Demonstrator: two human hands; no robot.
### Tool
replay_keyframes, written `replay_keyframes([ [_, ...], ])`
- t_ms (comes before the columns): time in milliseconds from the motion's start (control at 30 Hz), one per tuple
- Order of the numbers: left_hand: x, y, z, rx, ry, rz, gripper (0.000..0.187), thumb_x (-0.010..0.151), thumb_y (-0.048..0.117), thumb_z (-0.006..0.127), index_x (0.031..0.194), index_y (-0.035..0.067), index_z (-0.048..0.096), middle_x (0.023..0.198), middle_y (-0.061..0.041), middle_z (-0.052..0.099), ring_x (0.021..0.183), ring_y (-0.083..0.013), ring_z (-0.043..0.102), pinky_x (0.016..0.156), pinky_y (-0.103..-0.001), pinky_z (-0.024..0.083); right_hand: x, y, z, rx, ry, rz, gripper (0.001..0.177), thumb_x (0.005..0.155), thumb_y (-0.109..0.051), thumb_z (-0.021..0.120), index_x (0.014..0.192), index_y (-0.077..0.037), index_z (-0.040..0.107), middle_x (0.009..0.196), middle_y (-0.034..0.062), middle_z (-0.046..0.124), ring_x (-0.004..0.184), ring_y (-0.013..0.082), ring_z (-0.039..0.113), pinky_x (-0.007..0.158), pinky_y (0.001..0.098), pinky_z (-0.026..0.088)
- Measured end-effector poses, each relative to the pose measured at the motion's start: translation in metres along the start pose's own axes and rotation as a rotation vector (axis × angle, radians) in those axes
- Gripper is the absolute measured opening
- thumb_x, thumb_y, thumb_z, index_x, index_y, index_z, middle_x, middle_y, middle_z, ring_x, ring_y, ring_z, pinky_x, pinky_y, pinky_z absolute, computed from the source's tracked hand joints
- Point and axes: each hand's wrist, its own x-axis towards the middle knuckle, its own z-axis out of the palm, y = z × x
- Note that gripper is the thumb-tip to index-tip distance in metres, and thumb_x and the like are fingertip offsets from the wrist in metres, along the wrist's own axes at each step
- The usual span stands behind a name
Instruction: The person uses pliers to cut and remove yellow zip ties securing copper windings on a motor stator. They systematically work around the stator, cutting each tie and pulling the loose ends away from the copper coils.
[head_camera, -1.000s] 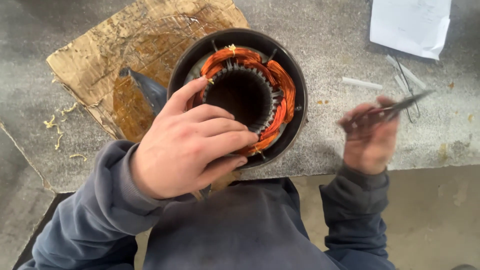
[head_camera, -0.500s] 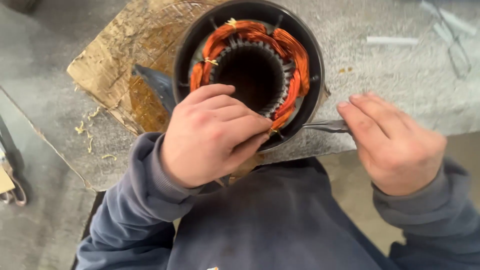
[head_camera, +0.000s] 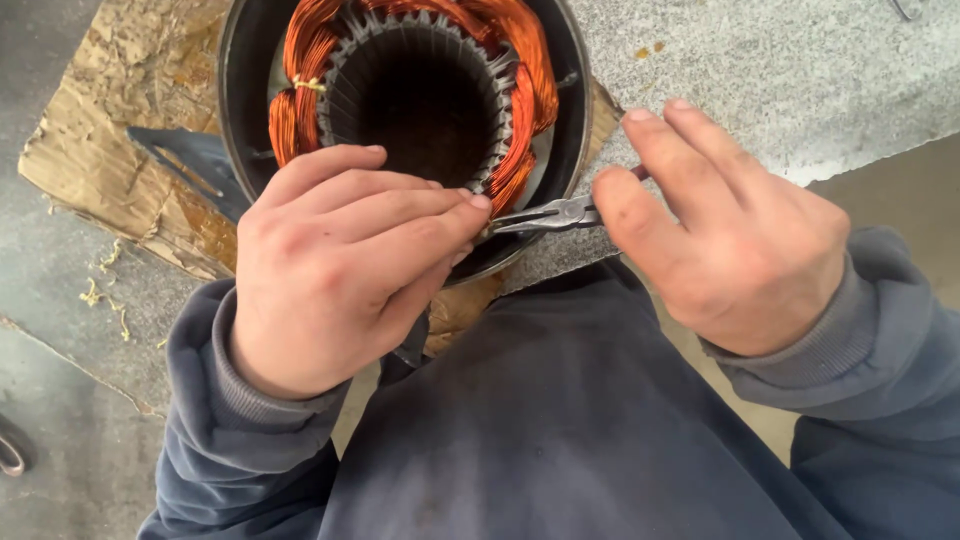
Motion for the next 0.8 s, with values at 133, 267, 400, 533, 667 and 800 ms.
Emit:
replay_keyframes([
  [133,-0.002,-0.004,0.000,-0.017,0.008,0.007,0.018,0.087,0.009,0.075,0.105,0.010,0.077,0.102,-0.003,0.077,0.097,-0.0189,0.072,0.096,-0.039,0.051,0.003,-0.002,-0.004,-0.050,0.006,-0.039,0.019,0.085,-0.009,0.071,0.104,-0.014,0.073,0.110,0.0096,0.074,0.102,0.0243,0.074,0.071,0.0278,0.060],
  [267,-0.004,-0.005,0.001,-0.033,0.016,0.022,0.017,0.090,0.009,0.074,0.106,0.010,0.077,0.102,-0.003,0.076,0.098,-0.0188,0.071,0.097,-0.039,0.051,0.004,-0.004,-0.002,-0.024,-0.007,-0.044,0.021,0.087,-0.007,0.072,0.108,-0.009,0.072,0.106,0.0066,0.073,0.099,0.0221,0.074,0.071,0.0288,0.059],
  [400,-0.004,-0.004,0.002,-0.027,0.039,0.015,0.014,0.092,0.009,0.074,0.105,0.011,0.077,0.103,-0.002,0.077,0.097,-0.0181,0.071,0.096,-0.038,0.052,-0.003,-0.001,0.012,0.041,0.013,-0.044,0.019,0.086,-0.006,0.073,0.105,-0.006,0.071,0.098,0.0049,0.070,0.088,0.0220,0.072,0.065,0.0303,0.056],
  [533,-0.001,-0.002,0.001,-0.002,0.038,0.043,0.018,0.088,0.009,0.073,0.106,0.010,0.077,0.103,-0.001,0.077,0.097,-0.0179,0.071,0.096,-0.038,0.052,-0.009,0.013,0.025,0.170,0.006,-0.105,0.026,0.079,-0.005,0.072,0.105,-0.005,0.071,0.099,0.0072,0.071,0.084,0.0233,0.071,0.062,0.0320,0.054],
  [667,0.001,0.001,0.000,0.016,0.020,0.003,0.019,0.086,0.009,0.074,0.104,0.010,0.077,0.102,-0.001,0.076,0.095,-0.0173,0.071,0.094,-0.037,0.052,-0.012,0.022,0.037,0.224,0.124,-0.195,0.025,0.084,-0.003,0.072,0.108,-0.006,0.065,0.098,0.0072,0.070,0.083,0.0228,0.071,0.056,0.0308,0.047],
  [800,-0.002,0.002,0.001,-0.018,0.007,-0.026,0.029,0.077,0.016,0.076,0.104,0.008,0.076,0.101,-0.002,0.076,0.093,-0.0191,0.071,0.088,-0.036,0.052,-0.013,0.025,0.039,0.195,0.151,-0.240,0.026,0.087,0.000,0.071,0.110,-0.007,0.061,0.098,0.0078,0.071,0.082,0.0227,0.070,0.055,0.0307,0.042],
])
